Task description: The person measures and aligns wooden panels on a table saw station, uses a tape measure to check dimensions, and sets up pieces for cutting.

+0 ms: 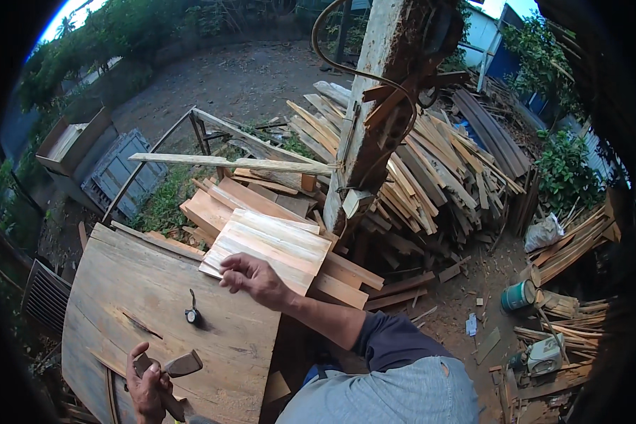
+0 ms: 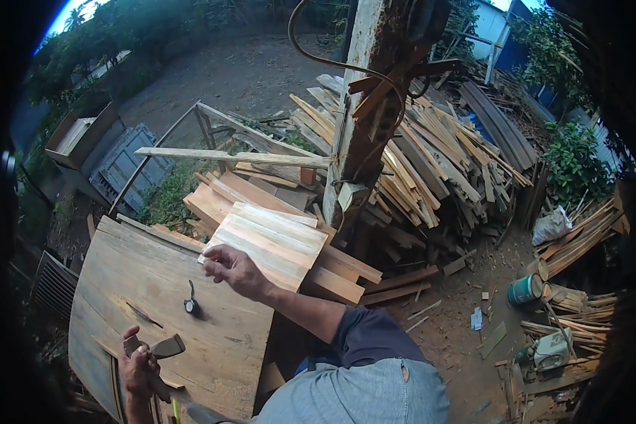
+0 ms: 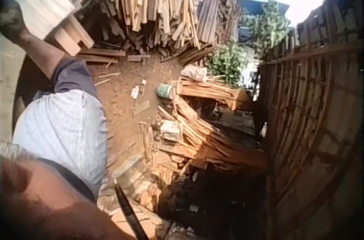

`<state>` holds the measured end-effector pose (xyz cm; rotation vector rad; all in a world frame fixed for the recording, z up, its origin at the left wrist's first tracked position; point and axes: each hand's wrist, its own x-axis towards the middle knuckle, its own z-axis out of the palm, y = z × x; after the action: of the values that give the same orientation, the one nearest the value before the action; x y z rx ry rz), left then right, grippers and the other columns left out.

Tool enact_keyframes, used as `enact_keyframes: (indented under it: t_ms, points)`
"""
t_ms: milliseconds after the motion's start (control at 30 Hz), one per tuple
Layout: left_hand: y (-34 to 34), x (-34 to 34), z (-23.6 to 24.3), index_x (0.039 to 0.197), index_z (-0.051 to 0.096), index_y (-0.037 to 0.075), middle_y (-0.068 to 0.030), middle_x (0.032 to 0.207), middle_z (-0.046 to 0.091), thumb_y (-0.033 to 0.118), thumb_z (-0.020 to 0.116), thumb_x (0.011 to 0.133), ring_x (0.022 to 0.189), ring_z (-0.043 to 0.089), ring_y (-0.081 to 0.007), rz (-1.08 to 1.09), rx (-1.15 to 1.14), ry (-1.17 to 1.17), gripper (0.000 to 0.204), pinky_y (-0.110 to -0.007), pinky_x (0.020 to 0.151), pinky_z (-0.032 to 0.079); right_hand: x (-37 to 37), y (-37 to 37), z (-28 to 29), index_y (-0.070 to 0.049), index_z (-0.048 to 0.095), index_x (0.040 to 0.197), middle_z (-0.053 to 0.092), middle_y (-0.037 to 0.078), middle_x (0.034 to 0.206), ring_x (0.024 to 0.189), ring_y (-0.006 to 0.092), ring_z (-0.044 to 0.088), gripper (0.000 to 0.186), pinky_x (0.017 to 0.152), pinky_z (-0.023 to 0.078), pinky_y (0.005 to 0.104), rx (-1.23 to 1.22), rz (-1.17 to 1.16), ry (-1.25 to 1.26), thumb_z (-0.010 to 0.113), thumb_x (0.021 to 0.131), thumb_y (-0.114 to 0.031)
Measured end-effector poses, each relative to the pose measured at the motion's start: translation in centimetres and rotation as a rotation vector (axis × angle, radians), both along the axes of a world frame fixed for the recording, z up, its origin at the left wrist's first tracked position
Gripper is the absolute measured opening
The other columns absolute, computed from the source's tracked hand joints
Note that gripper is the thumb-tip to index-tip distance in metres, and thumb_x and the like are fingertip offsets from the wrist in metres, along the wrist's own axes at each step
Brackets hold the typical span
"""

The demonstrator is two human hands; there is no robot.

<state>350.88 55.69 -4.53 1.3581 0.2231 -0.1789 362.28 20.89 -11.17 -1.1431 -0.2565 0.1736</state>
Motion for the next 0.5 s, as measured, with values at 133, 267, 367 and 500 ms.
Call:
enact_keyframes:
  t_ms: [133,267,367,500]
  points:
    - [1.3,0.3,2.1,0.144,0.04,0.007,0.002,0.077,0.051,0.009,0.06,0.088,0.055,0.048,-0.0064,-0.006,0.16,-0.179,0.06,-0.022,0.046,0.042,10.5,-21.3,2.9,0.002,0.051,0.131,0.062,0.012,0.1,0.09,0.0197,0.068,0.061,0.065,0.055,0.0307,-0.282,-1.459,-0.076,0.072,0.092,-0.04]
    - [0.4,1.5,3.3,0.145,0.039,0.007,0.0016,0.079,0.052,0.014,0.061,0.094,0.058,0.051,-0.0061,0.049,0.201,-0.251,0.056,-0.021,0.048,0.043,16.7,-31.9,3.5,0.001,0.047,0.137,0.062,0.029,0.119,0.103,0.0407,0.066,0.078,0.09,0.052,0.047,-1.041,-1.819,-0.23,0.071,0.087,-0.054]
    - [-1.5,2.1,3.4,0.145,0.039,0.008,0.0005,0.08,0.053,0.015,0.061,0.096,0.059,0.052,-0.0064,0.078,0.223,-0.263,0.054,-0.021,0.049,0.044,19.7,-34.0,4.0,0.005,0.048,0.137,0.062,0.03,0.125,0.113,0.042,0.063,0.083,0.098,0.05,0.0451,-0.863,-1.788,-0.052,0.073,0.085,-0.054]
    - [-4.0,1.7,3.6,0.144,0.04,0.008,-0.0009,0.08,0.055,0.011,0.06,0.094,0.06,0.053,-0.0075,0.081,0.24,-0.214,0.054,-0.021,0.05,0.044,22.3,-35.1,4.7,0.0,0.061,0.118,0.068,0.025,0.107,0.098,0.0401,0.068,0.057,0.08,0.053,0.0481,-0.681,-1.876,-0.096,0.073,0.087,-0.046]
